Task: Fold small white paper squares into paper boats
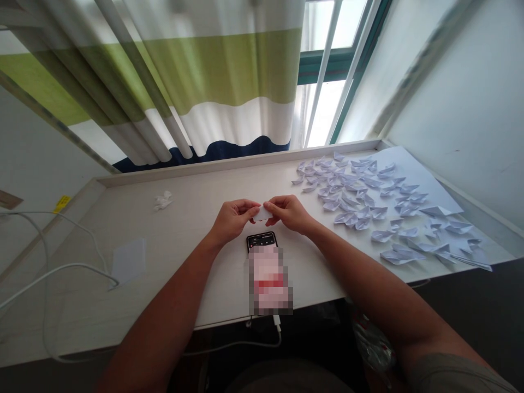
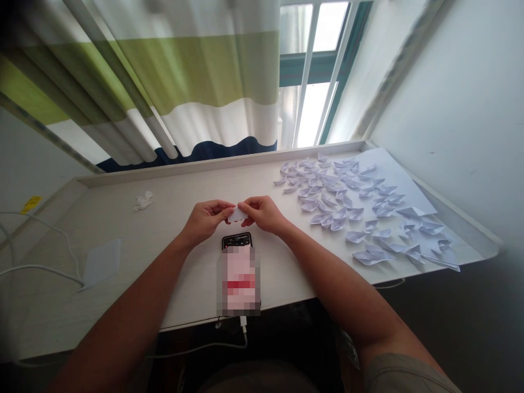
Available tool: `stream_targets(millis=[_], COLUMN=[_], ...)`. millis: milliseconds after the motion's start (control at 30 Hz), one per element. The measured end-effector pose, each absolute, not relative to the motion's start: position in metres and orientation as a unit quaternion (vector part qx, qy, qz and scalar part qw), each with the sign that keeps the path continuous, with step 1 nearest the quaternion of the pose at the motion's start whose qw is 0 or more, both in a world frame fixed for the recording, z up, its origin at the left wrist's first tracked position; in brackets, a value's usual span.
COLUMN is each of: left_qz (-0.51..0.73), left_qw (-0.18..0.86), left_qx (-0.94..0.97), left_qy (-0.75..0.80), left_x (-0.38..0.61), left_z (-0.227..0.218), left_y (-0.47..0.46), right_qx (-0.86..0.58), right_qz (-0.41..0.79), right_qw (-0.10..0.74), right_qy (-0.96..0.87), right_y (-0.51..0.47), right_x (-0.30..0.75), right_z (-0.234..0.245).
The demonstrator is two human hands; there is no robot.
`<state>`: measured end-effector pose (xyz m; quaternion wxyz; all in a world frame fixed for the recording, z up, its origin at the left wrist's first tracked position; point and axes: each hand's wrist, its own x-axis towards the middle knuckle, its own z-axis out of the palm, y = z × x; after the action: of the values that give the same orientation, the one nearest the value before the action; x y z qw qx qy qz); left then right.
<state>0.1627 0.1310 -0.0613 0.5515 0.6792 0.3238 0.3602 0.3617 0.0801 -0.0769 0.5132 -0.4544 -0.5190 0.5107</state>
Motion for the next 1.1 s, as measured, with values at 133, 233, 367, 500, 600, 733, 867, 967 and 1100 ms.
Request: stream_targets(millis=[133, 233, 367, 500, 600, 733, 867, 967, 1100], left_qz=[0.334, 0.326, 0.323, 0.319, 0.312, 0.336, 0.339, 0.33, 0.324], left_qw=[0.562, 0.571, 0.574, 0.59, 0.619, 0.61, 0.614, 0.627, 0.626], left_qx=[0.68, 0.68, 0.683, 0.665, 0.646, 0.648, 0.639, 0.63, 0.632], left_qy=[0.332, 0.323, 0.316, 0.327, 0.32, 0.309, 0.316, 0.318, 0.322], left_x=[0.163, 0.163, 0.164, 0.165, 0.166, 0.166, 0.161, 0.157, 0.156], left_z=[-0.061, -0.06, -0.057, -0.054, -0.053, -0.051, -0.05, -0.05, -0.05], left_y=[0.13, 0.129, 0.128, 0.125, 0.124, 0.125, 0.128, 0.131, 0.131], right_qx=[-0.452, -0.459, -0.481, -0.5, -0.503, -0.482, -0.401, -0.383, -0.385], right_qz=[0.461, 0.435, 0.41, 0.383, 0.343, 0.341, 0.368, 0.377, 0.397], right_qw=[0.525, 0.525, 0.506, 0.485, 0.501, 0.524, 0.475, 0.445, 0.438], right_qy=[-0.555, -0.569, -0.586, -0.606, -0.616, -0.614, -0.691, -0.716, -0.709], right_y=[0.079, 0.077, 0.076, 0.076, 0.077, 0.075, 0.072, 0.072, 0.075], right_x=[0.361, 0.357, 0.356, 0.356, 0.353, 0.352, 0.364, 0.373, 0.376], right_z=[-0.077, -0.076, -0.073, -0.072, -0.075, -0.075, -0.066, -0.061, -0.062])
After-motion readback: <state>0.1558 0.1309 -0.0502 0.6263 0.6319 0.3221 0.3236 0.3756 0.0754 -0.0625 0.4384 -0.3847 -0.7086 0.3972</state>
